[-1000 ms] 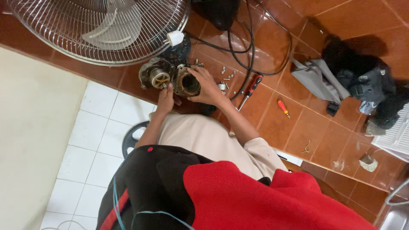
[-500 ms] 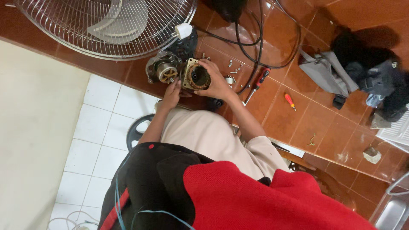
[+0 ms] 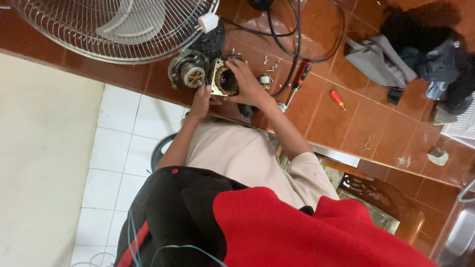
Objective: The person disassembles a fan motor using a screwdriver, removes screws, separates the motor housing, and inspects the internal components. The person then reassembles the motor housing and secures it with screws.
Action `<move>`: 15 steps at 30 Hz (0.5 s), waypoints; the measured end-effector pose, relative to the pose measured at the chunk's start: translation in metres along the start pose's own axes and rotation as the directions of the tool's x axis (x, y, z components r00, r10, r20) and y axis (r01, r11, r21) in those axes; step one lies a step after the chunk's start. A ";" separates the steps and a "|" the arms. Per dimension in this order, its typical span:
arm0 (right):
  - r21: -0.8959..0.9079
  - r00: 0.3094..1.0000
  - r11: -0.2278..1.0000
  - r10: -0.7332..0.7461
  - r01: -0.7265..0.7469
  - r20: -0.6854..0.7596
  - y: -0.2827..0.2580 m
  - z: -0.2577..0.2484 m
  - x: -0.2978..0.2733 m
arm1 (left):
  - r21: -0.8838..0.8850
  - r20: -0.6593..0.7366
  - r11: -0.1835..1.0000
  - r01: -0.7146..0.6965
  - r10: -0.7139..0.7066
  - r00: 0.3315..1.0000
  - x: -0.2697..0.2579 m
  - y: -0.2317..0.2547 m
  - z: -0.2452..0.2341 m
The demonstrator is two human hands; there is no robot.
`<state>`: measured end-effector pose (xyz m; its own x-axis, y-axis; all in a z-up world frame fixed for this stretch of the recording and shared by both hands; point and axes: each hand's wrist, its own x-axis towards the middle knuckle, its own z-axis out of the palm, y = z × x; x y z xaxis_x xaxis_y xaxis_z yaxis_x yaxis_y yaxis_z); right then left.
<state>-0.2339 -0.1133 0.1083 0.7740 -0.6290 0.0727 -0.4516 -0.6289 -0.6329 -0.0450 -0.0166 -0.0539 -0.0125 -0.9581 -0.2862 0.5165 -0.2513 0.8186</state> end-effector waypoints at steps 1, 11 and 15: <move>-0.026 1.000 1.000 -0.011 0.011 0.003 -0.001 0.001 0.000 | 0.140 -0.042 0.990 -0.032 0.038 0.998 -0.003 0.007 0.007; 0.128 0.914 0.985 0.154 -0.113 -0.376 -0.011 0.015 -0.041 | 0.296 -0.108 0.950 -0.101 0.139 0.984 -0.018 0.036 0.026; 0.460 0.738 0.872 0.421 -0.169 -0.527 -0.003 0.048 -0.049 | 0.071 -0.033 0.997 -0.027 0.030 0.999 -0.017 0.029 0.012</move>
<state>-0.2492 -0.0593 0.0698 0.1473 -0.9700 0.1931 -0.3203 -0.2315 -0.9186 -0.0405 -0.0094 -0.0196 0.0314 -0.9601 -0.2780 0.4545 -0.2340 0.8595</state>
